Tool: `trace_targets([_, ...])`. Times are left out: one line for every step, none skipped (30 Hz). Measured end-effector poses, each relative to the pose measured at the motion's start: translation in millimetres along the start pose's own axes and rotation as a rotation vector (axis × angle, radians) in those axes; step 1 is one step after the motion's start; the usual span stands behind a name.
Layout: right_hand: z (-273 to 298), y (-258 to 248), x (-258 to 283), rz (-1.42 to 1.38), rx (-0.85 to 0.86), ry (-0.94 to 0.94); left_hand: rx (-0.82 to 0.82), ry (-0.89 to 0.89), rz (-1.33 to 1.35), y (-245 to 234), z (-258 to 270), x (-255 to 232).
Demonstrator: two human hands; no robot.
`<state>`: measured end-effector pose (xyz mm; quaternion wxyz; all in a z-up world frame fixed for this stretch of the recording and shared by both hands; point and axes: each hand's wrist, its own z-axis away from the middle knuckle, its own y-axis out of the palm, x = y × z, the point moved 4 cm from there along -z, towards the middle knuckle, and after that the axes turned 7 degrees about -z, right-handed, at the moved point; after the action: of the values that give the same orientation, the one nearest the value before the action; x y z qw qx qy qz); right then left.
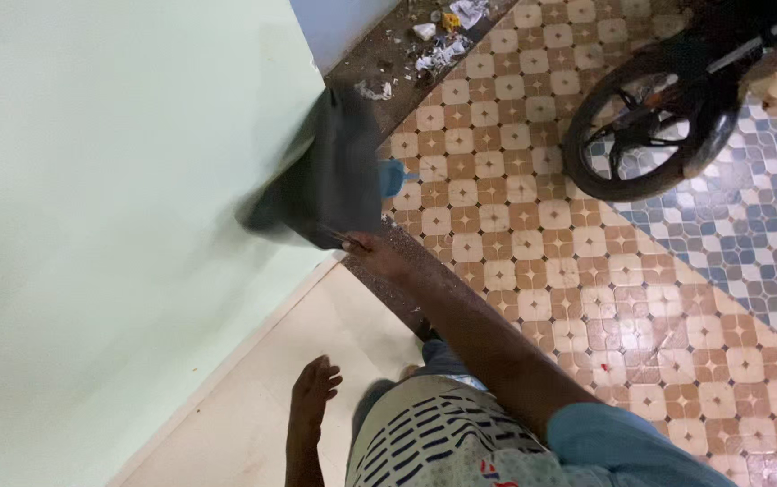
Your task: The person picks up a rug from the floor, carries it through several rooms to an outdoor area with a motorcycle, and then rolls it into a cylinder by hand.
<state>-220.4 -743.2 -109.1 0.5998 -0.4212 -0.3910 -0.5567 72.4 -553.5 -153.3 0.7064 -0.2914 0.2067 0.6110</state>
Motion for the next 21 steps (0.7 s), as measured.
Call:
trace_targets([-1.5, 7.2, 4.9, -0.027, 0.058, 0.002, 0.043, 0.092, -0.047, 10.1, -7.3, -9.4])
trace_targets([-3.3, 3.7, 9.9, -0.04, 0.099, -0.009, 0.086, 0.183, -0.094, 17.2, -11.3, -16.7])
trace_targets([-3.5, -8.2, 21.3, -0.051, 0.109, -0.014, 0.089, 0.182, -0.1, 19.8, -14.9, -26.4])
trace_targets([-3.5, -23.6, 35.6, -0.05, 0.143, -0.181, 0.073, 0.182, -0.155, 23.4, -17.7, -36.2])
trace_targets([0.8, -40.9, 36.1, -0.047, 0.12, -0.177, 0.077, 0.185, -0.212, 30.7, -22.4, -43.5])
trace_targets([5.2, -61.0, 31.2, -0.032, 0.002, -0.082, 0.099, 0.188, -0.221, 36.5, -25.0, -48.3])
trace_targets([7.4, -86.6, 29.3, -0.023, -0.132, 0.009, 0.114, 0.168, -0.229, 43.7, -33.3, -58.3])
trace_targets([11.1, -108.7, 31.9, -0.027, -0.172, 0.007, 0.129, 0.149, -0.238, 51.9, -44.7, -68.6])
trace_targets([21.3, -123.3, 31.4, -0.045, -0.282, 0.014, 0.167, 0.158, -0.268, 57.0, -59.5, -77.6])
trace_targets([31.3, -132.1, 32.3, -0.062, -0.391, 0.022, 0.233, 0.181, -0.295, 67.2, -75.1, -87.5])
trace_targets([50.1, -135.4, 30.6, -0.082, -0.441, 0.039, 0.301, 0.19, -0.332, 75.7, -82.7, -93.9])
trace_targets([73.2, -137.5, 33.3, -0.296, -0.452, -0.042, 0.34, 0.187, -0.372, 83.9, -90.4, -104.1])
trace_targets([88.1, -136.8, 44.6, -0.496, -0.451, -0.142, 0.421, 0.217, -0.443, 96.9, -98.8, -123.1])
trace_targets([101.7, -131.4, 54.2, -0.505, -0.495, -0.144, 0.502, 0.246, -0.512, 108.0, -102.4, -141.3])
trace_targets([114.4, -127.5, 56.3, -0.638, -0.614, -0.05, 0.529, 0.255, -0.532, 118.4, -103.6, -155.4])
trace_targets([125.4, -121.6, 59.3, -0.775, -0.731, 0.042, 0.614, 0.293, -0.567, 130.9, -101.2, -169.0])
trace_targets([136.7, -115.4, 70.3, -0.778, -0.748, 0.036, 0.73, 0.359, -0.594, 146.1, -91.7, -179.4])
trace_targets([154.4, -109.3, 80.6, -0.914, -0.798, -0.02, 0.854, 0.439, -0.606, 162.9, -79.4, -187.8])
trace_targets([164.3, -98.5, 89.5, -1.055, -0.831, -0.067, 0.956, 0.524, -0.603, 176.8, -67.0, -193.5])
trace_targets([170.1, -94.1, 98.2, -1.064, -0.835, -0.063, 1.058, 0.616, -0.575, 192.9, -54.2, -196.9])
trace_targets([179.9, -94.9, 104.8, -1.139, -0.85, -0.104, 1.112, 0.692, -0.546, 203.0, -44.9, -198.1])
